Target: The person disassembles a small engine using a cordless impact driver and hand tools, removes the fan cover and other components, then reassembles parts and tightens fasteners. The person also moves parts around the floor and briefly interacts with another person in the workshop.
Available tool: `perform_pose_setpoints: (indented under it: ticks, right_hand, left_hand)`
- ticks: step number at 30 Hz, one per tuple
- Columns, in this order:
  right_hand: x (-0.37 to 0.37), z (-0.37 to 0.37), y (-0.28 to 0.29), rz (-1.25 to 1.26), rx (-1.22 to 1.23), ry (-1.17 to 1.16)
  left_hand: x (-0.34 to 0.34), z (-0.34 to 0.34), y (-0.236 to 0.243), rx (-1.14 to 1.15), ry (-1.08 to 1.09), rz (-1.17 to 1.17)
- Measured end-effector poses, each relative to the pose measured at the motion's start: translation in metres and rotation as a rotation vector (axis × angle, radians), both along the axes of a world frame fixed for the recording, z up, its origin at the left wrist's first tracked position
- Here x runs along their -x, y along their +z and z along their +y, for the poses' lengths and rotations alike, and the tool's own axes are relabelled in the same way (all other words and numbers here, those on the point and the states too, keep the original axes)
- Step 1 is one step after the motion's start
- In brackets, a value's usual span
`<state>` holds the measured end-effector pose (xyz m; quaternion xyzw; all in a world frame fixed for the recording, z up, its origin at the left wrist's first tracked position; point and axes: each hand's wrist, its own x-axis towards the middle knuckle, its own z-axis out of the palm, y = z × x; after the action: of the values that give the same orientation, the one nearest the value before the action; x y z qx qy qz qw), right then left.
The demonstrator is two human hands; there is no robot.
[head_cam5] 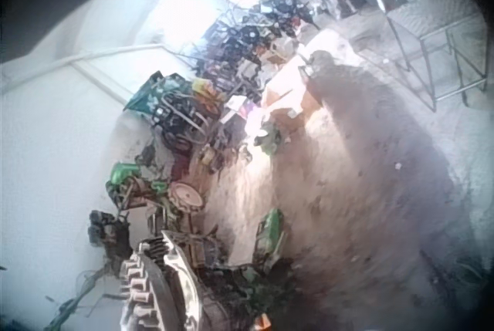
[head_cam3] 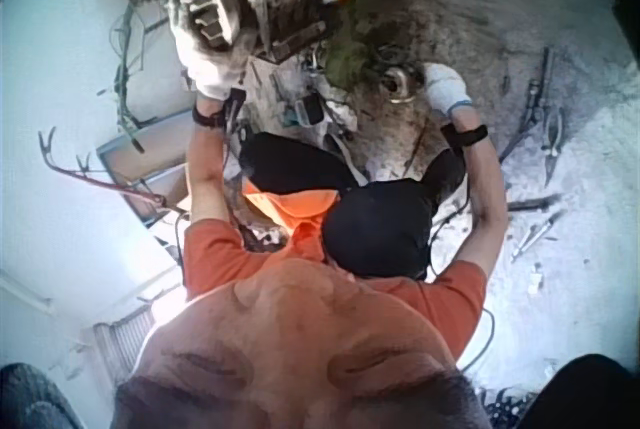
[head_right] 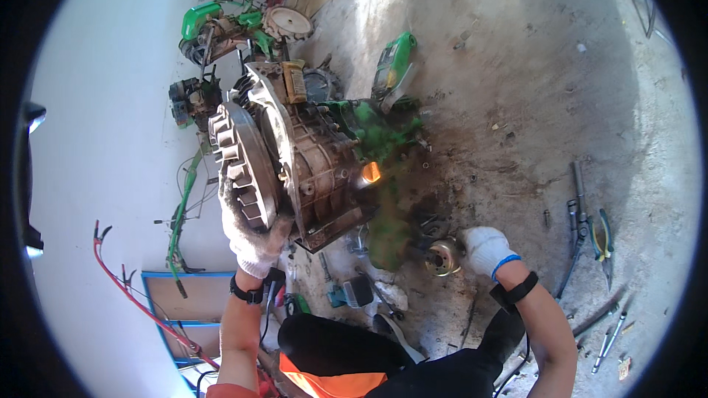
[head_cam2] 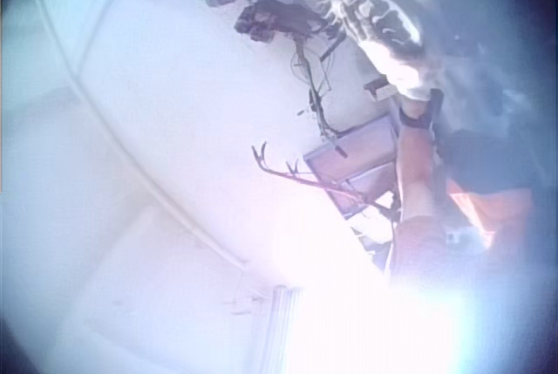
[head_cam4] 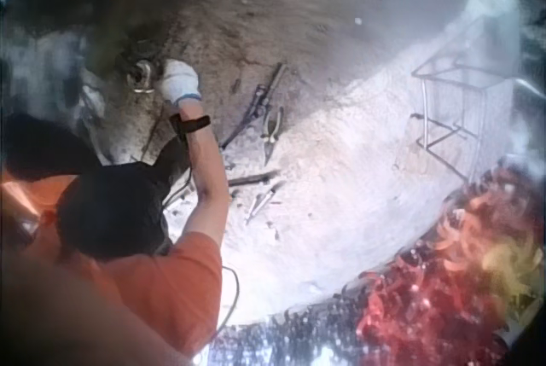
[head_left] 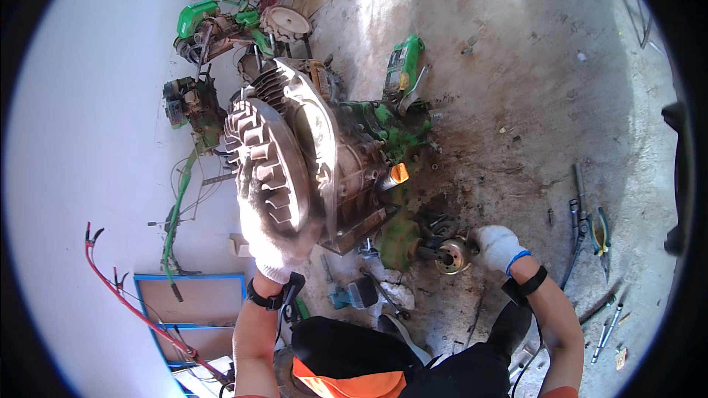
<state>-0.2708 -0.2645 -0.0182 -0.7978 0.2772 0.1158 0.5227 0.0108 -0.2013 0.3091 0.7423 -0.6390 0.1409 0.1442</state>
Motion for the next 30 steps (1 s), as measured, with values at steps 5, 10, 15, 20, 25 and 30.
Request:
perform_pose_setpoints:
  ticks: [5, 10, 15, 20, 25, 30]
  right_hand:
    - [-0.005, -0.012, 0.050, -0.436, 0.181, -0.183]
    - [-0.075, -0.056, 0.155, -1.153, -0.098, -0.587]
    - [-0.112, -0.076, 0.213, -1.016, -0.031, -0.491]
    - [-0.107, -0.078, 0.214, -0.954, 0.092, -0.489]
    - [-0.115, -0.078, 0.209, -0.879, 0.385, -0.539]
    - [-0.121, -0.072, 0.193, -0.861, 0.726, -0.607]
  left_hand:
    - [-0.003, 0.000, 0.021, -0.074, -0.190, -0.011]
    - [-0.032, 0.021, 0.042, -0.069, -0.335, -0.010]
    - [-0.054, 0.050, 0.029, 0.098, -0.261, 0.036]
    - [-0.064, 0.060, 0.013, 0.087, -0.181, 0.080]
    - [-0.070, 0.061, -0.001, 0.196, -0.235, 0.095]
    - [-0.078, 0.058, -0.011, 0.332, -0.266, 0.056]
